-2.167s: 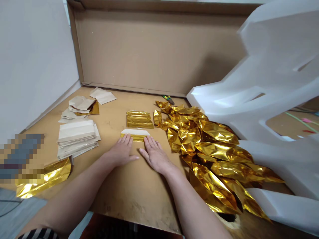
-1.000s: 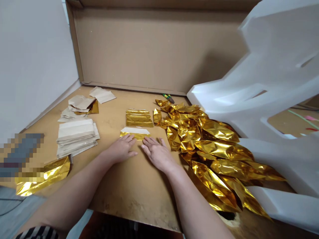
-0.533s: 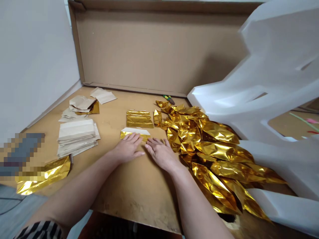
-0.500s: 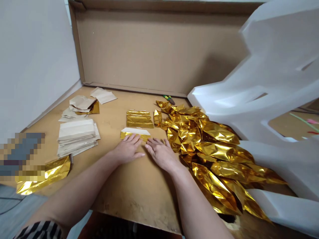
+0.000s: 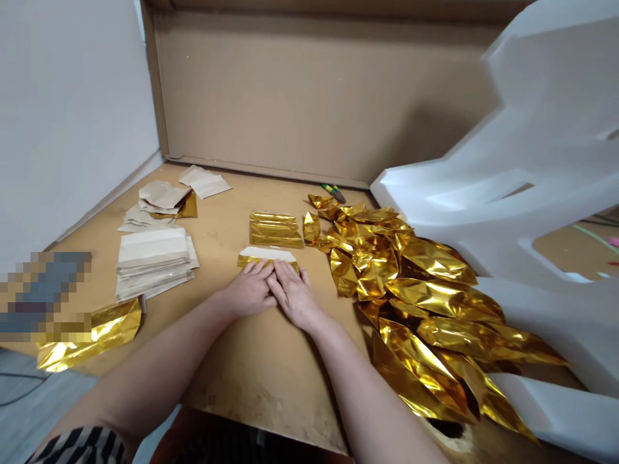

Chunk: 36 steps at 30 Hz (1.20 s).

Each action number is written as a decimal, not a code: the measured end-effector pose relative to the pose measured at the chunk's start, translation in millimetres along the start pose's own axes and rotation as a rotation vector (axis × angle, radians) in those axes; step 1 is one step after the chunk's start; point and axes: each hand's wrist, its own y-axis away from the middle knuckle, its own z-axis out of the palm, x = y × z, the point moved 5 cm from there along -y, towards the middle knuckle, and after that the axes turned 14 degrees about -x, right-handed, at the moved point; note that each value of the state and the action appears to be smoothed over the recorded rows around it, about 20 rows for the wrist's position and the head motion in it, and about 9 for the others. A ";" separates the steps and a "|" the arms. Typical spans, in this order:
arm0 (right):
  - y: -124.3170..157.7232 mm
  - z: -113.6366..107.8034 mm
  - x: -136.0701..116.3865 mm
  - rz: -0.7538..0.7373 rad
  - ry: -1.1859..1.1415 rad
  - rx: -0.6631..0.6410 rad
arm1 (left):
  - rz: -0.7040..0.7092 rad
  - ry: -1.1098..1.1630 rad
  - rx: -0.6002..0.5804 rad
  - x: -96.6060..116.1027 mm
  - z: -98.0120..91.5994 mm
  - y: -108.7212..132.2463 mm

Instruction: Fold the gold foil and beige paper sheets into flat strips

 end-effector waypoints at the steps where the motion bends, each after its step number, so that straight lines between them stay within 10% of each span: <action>1: 0.1 0.9 1.1 0.000 -0.012 -0.011 | 0.008 0.004 0.001 -0.7 0.0 0.3; 36: 21.7 -20.3 33.3 0.169 0.093 -0.138 | -0.131 -0.032 -0.043 -31.7 -14.8 23.0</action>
